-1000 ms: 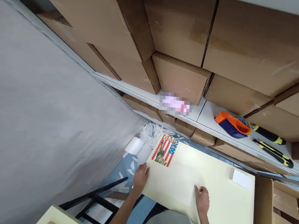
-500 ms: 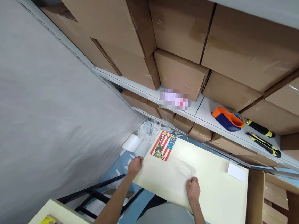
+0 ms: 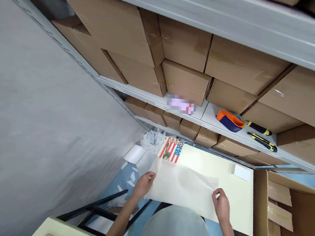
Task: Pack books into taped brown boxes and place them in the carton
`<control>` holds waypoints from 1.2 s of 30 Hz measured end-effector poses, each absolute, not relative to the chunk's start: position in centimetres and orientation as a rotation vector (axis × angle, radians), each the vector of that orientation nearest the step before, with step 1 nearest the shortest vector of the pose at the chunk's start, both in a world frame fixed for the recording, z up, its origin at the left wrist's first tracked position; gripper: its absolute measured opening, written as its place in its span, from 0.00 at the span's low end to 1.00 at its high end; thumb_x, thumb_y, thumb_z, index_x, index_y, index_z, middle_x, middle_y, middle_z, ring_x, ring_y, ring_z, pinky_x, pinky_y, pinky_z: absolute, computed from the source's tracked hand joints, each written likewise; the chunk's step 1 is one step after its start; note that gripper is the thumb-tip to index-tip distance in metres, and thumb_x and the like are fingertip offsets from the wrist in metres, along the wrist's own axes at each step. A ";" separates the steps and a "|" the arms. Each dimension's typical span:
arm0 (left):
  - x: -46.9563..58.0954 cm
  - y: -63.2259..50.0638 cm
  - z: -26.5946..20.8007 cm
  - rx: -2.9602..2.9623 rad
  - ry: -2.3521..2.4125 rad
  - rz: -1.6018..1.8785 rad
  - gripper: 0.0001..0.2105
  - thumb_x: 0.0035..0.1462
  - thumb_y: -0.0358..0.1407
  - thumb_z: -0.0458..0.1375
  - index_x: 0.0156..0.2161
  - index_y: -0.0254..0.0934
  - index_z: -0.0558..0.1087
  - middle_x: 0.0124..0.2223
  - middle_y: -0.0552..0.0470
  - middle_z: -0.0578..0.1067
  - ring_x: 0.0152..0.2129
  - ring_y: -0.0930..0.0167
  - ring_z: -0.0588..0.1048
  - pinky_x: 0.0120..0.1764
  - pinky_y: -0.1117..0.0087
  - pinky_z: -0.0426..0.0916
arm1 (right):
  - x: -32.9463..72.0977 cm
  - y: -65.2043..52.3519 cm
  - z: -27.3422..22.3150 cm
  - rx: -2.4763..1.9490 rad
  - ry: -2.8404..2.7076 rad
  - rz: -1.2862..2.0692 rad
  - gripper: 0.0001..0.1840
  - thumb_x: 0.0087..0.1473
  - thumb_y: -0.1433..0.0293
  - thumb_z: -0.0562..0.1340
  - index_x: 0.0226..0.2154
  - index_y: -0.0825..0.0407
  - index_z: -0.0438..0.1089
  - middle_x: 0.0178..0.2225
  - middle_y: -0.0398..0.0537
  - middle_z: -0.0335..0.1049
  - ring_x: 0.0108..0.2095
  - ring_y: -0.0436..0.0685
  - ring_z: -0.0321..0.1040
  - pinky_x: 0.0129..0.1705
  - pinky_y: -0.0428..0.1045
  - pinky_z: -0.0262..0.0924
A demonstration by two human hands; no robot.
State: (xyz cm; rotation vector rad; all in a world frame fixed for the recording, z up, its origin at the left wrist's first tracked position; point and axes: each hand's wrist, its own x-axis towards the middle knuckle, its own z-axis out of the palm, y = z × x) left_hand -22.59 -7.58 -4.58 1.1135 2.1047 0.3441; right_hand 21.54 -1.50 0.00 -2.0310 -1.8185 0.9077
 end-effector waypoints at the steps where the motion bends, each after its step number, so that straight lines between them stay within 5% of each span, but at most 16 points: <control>1: -21.8 -7.1 -4.2 1.123 2.064 0.371 0.09 0.72 0.31 0.56 0.46 0.39 0.80 0.49 0.44 0.86 0.47 0.63 0.84 0.51 0.67 0.71 | 22.7 -1.6 0.6 -2.038 -1.791 0.863 0.20 0.61 0.46 0.55 0.35 0.44 0.67 0.30 0.50 0.80 0.21 0.60 0.72 0.30 0.52 0.63; 11: -12.2 -4.1 -2.1 1.209 1.784 0.485 0.09 0.70 0.31 0.57 0.45 0.40 0.81 0.48 0.46 0.86 0.47 0.63 0.84 0.52 0.66 0.72 | 33.3 -5.1 4.6 -2.229 -1.769 0.365 0.28 0.65 0.47 0.50 0.44 0.48 0.76 0.49 0.63 0.81 0.30 0.64 0.77 0.28 0.55 0.63; 16: -8.3 -4.0 -2.2 1.246 1.792 0.470 0.10 0.70 0.30 0.56 0.46 0.40 0.80 0.48 0.44 0.85 0.49 0.62 0.83 0.54 0.65 0.72 | 38.5 -4.7 3.3 -2.247 -1.780 0.278 0.29 0.65 0.48 0.49 0.43 0.49 0.77 0.46 0.64 0.81 0.35 0.69 0.78 0.30 0.56 0.64; 24: -1.1 -3.7 -3.8 1.282 1.986 0.277 0.11 0.68 0.26 0.54 0.43 0.38 0.79 0.46 0.42 0.84 0.47 0.62 0.83 0.53 0.65 0.71 | 43.6 -1.9 -2.2 -2.291 -1.743 0.457 0.22 0.67 0.60 0.53 0.44 0.53 0.79 0.47 0.61 0.80 0.35 0.62 0.77 0.35 0.52 0.63; 36: 6.2 -2.9 -10.8 1.313 2.063 -0.010 0.12 0.69 0.29 0.57 0.54 0.33 0.77 0.56 0.37 0.77 0.51 0.61 0.78 0.58 0.64 0.68 | 46.9 -1.8 -9.0 -2.479 -1.634 0.883 0.19 0.73 0.70 0.53 0.53 0.55 0.78 0.51 0.58 0.77 0.40 0.56 0.72 0.38 0.47 0.56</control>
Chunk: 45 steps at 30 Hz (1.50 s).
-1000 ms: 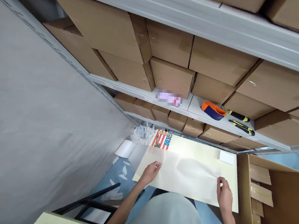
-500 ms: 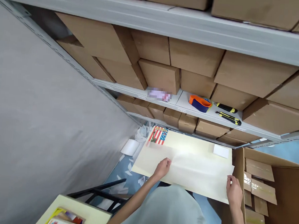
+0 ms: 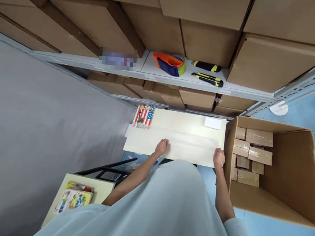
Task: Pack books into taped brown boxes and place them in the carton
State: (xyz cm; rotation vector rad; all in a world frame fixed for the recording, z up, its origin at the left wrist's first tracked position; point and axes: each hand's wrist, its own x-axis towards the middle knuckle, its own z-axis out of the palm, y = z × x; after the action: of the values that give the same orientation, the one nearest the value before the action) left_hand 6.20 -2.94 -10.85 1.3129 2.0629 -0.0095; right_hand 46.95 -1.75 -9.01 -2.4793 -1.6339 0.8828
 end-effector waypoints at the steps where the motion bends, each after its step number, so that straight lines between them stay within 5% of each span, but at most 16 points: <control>1: 6.7 -3.2 -11.0 1.317 2.066 -0.020 0.14 0.68 0.30 0.58 0.56 0.33 0.77 0.57 0.37 0.76 0.51 0.61 0.78 0.58 0.64 0.68 | 47.2 -1.9 -9.4 -2.481 -1.633 0.884 0.19 0.73 0.70 0.53 0.53 0.55 0.78 0.51 0.58 0.77 0.40 0.56 0.72 0.38 0.47 0.55; 18: 9.8 -4.0 -11.0 1.423 1.966 -0.222 0.16 0.68 0.35 0.58 0.59 0.38 0.72 0.65 0.36 0.67 0.61 0.54 0.69 0.58 0.58 0.70 | 42.5 -0.8 -9.5 -2.326 -1.963 1.141 0.19 0.72 0.68 0.57 0.61 0.49 0.71 0.57 0.53 0.73 0.47 0.57 0.76 0.44 0.49 0.65; 23: 8.7 -4.4 -10.5 1.462 1.878 -0.150 0.16 0.68 0.33 0.57 0.59 0.40 0.73 0.65 0.38 0.67 0.62 0.54 0.68 0.60 0.56 0.71 | 40.1 0.7 -8.6 -2.446 -2.007 1.127 0.20 0.69 0.69 0.61 0.61 0.55 0.72 0.59 0.61 0.73 0.48 0.62 0.78 0.46 0.51 0.66; 30: 7.5 -5.4 -10.6 1.489 1.712 0.098 0.22 0.59 0.29 0.65 0.59 0.42 0.76 0.65 0.39 0.71 0.63 0.51 0.68 0.60 0.53 0.73 | 29.1 3.6 -6.4 -2.216 -2.231 1.143 0.21 0.72 0.65 0.60 0.62 0.52 0.73 0.57 0.56 0.76 0.51 0.59 0.78 0.51 0.49 0.67; 34: 5.6 -4.2 -10.9 1.468 1.616 0.316 0.19 0.55 0.30 0.70 0.53 0.41 0.80 0.56 0.43 0.79 0.57 0.54 0.76 0.60 0.54 0.75 | 19.0 5.7 -5.2 -1.935 -2.322 1.241 0.22 0.71 0.66 0.60 0.63 0.53 0.73 0.58 0.57 0.76 0.45 0.57 0.80 0.53 0.50 0.69; 41: -10.3 -0.7 -11.8 1.212 1.973 0.738 0.17 0.70 0.29 0.54 0.60 0.38 0.76 0.58 0.40 0.79 0.52 0.61 0.81 0.52 0.59 0.79 | 3.8 9.2 -6.1 -1.581 -2.433 1.282 0.26 0.73 0.68 0.56 0.69 0.53 0.70 0.70 0.60 0.68 0.68 0.63 0.69 0.70 0.57 0.61; 45: -20.2 2.7 -12.4 1.156 2.151 0.761 0.18 0.67 0.29 0.57 0.59 0.34 0.76 0.58 0.36 0.80 0.60 0.55 0.77 0.64 0.53 0.71 | -1.4 9.8 -7.6 -1.426 -2.546 1.301 0.29 0.70 0.75 0.54 0.71 0.53 0.68 0.77 0.56 0.57 0.75 0.63 0.58 0.75 0.58 0.55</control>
State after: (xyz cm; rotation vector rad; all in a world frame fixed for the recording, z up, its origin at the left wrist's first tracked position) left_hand -20.24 2.66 -12.43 1.1559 2.1508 0.7611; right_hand -1.43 9.79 -7.65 -1.4255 -2.5457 1.3008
